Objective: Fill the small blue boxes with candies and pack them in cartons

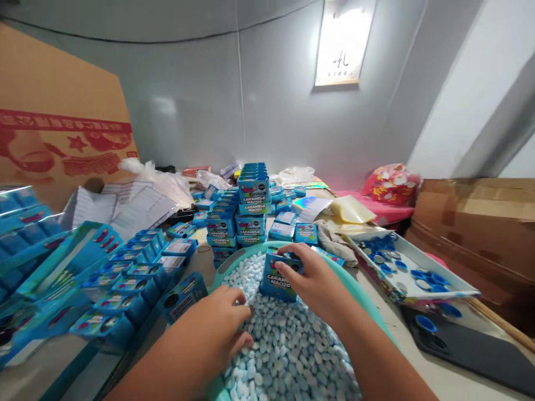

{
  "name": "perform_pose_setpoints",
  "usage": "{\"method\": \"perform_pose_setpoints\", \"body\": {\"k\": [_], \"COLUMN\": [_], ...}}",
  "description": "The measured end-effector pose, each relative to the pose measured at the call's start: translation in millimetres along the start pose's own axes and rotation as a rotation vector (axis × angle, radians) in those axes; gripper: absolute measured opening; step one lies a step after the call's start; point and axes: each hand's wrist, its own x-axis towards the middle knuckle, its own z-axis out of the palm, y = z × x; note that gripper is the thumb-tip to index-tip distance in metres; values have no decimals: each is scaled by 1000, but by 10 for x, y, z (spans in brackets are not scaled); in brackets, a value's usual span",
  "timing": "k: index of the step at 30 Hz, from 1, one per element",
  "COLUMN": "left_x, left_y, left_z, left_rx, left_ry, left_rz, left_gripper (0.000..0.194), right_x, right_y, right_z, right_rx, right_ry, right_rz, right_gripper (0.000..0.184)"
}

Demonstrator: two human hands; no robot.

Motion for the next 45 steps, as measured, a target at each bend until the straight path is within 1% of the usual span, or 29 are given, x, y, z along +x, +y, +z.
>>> {"method": "perform_pose_setpoints", "body": {"k": [2,5,10,13,15,18,20,25,28,32,34,35,37,40,42,45], "left_x": [64,138,303,355,363,372,404,545,554,425,341,298,203,2,-176,-445], "left_y": [39,94,107,67,50,22,-22,-181,-202,-176,-212,-256,-398,-704,-914,-1152], "left_z": [47,126,233,273,285,324,399,669,699,562,465,409,274,9,-176,-378], "left_rx": [-4,-12,-52,-104,-117,-106,-89,-95,-94,-196,-272,-304,-343,-345,-314,-245], "left_ry": [-7,45,88,127,118,115,156,344,441,573,611,628,667,703,680,583], "left_rz": [-16,0,18,29,26,42,83,203,278,396,418,407,348,229,156,25], "left_gripper": [19,26,24,23,25,25,23,17,14,23,26,26,22,20,21,21], "right_x": [6,14,5,-6,-6,8,17,16,7,-4,-6,-6,-6,-5,-3,8], "right_y": [7,23,20,4,-5,-16,-15,25,44,29,21,20,23,34,49,80], "right_z": [1,15,40,40,37,34,38,66,82,81,78,77,76,72,66,59], "right_rx": [-1,-3,9,26,38,48,51,44,31,22,37,44,47,41,37,18], "right_ry": [-13,-23,-14,7,31,48,45,40,44,45,58,66,71,44,23,22], "right_rz": [-16,-37,-43,-2,32,41,35,30,8,4,15,16,7,0,4,-1], "right_gripper": [28,26,23,29,34,33,31,33,34,32,33,34,34,36,41,45]}}
